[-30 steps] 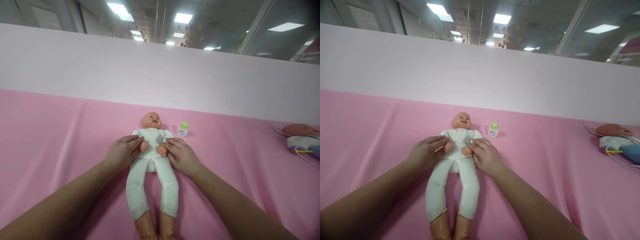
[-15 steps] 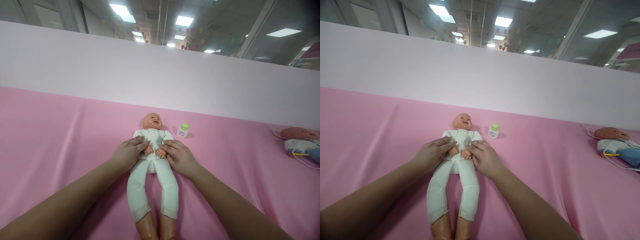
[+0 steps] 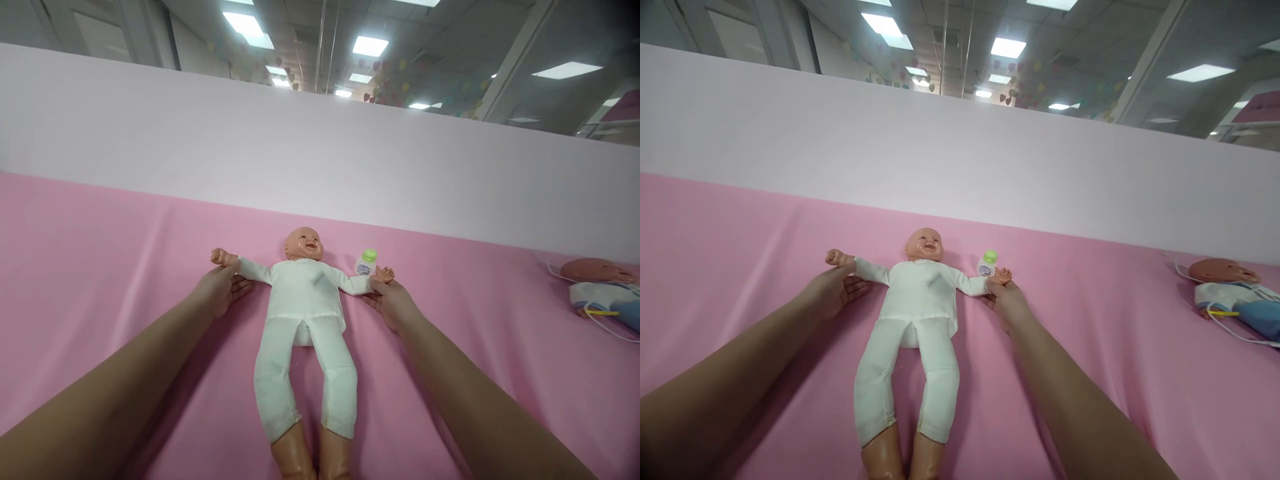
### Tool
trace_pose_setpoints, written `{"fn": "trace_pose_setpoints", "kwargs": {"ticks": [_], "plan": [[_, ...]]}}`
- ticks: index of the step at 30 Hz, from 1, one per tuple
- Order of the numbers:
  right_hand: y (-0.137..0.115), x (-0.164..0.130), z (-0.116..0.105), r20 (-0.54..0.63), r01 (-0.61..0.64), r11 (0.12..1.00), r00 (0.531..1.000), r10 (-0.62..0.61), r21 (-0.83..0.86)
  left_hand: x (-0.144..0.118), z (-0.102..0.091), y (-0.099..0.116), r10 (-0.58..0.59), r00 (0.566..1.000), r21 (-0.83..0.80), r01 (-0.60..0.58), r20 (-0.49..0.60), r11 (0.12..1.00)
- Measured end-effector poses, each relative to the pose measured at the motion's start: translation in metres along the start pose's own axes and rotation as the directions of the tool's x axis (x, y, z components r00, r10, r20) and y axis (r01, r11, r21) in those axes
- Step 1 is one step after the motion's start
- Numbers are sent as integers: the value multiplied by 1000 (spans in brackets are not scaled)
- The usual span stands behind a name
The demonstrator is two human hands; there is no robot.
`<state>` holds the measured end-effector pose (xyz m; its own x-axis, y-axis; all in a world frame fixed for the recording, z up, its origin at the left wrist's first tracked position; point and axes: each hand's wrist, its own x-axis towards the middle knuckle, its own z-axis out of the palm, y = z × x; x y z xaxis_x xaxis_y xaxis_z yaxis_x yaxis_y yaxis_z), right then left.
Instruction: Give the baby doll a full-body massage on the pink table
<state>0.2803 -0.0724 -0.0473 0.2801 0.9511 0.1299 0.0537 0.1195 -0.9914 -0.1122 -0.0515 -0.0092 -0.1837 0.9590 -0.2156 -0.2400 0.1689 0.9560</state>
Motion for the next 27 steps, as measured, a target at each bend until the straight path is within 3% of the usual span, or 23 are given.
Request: {"fn": "trace_pose_setpoints", "kwargs": {"ticks": [3,5,7,9,12,14,16,20,21,24,27], "plan": [[-1,7,-7,33,-289,932,957,289,218,8,-3,1,-100,995,-128,99,0,987],[-4,6,-7,20,-309,907,948,317,285,9,-3,1,-116,993,-158,112,-17,981],[-9,3,-3,0,-249,917,965,262,311,4,0,0,-64,997,-143,58,-34,988],[-16,-4,3,-40,-105,945,992,124,309,-6,5,1,88,996,-78,-89,-16,993],[-29,-22,16,-60,159,974,987,-151,159,-30,15,2,359,919,127,-380,162,916],[-36,-36,24,24,292,956,956,-291,-12,-45,21,2,427,859,324,-505,282,800],[-40,-50,32,184,421,896,900,-394,-139,-55,24,0,458,801,493,-598,384,632],[-40,-64,40,477,688,663,707,-523,-293,-56,23,-8,449,600,592,-786,662,178],[-39,-65,40,517,734,596,666,-538,-326,-55,22,-10,420,569,595,-800,707,81],[-36,-66,40,584,821,423,571,-577,-384,-55,22,-12,333,537,598,-794,775,-111],[-36,-65,40,633,867,311,498,-593,-390,-61,25,-10,267,511,570,-783,817,-249]]}}
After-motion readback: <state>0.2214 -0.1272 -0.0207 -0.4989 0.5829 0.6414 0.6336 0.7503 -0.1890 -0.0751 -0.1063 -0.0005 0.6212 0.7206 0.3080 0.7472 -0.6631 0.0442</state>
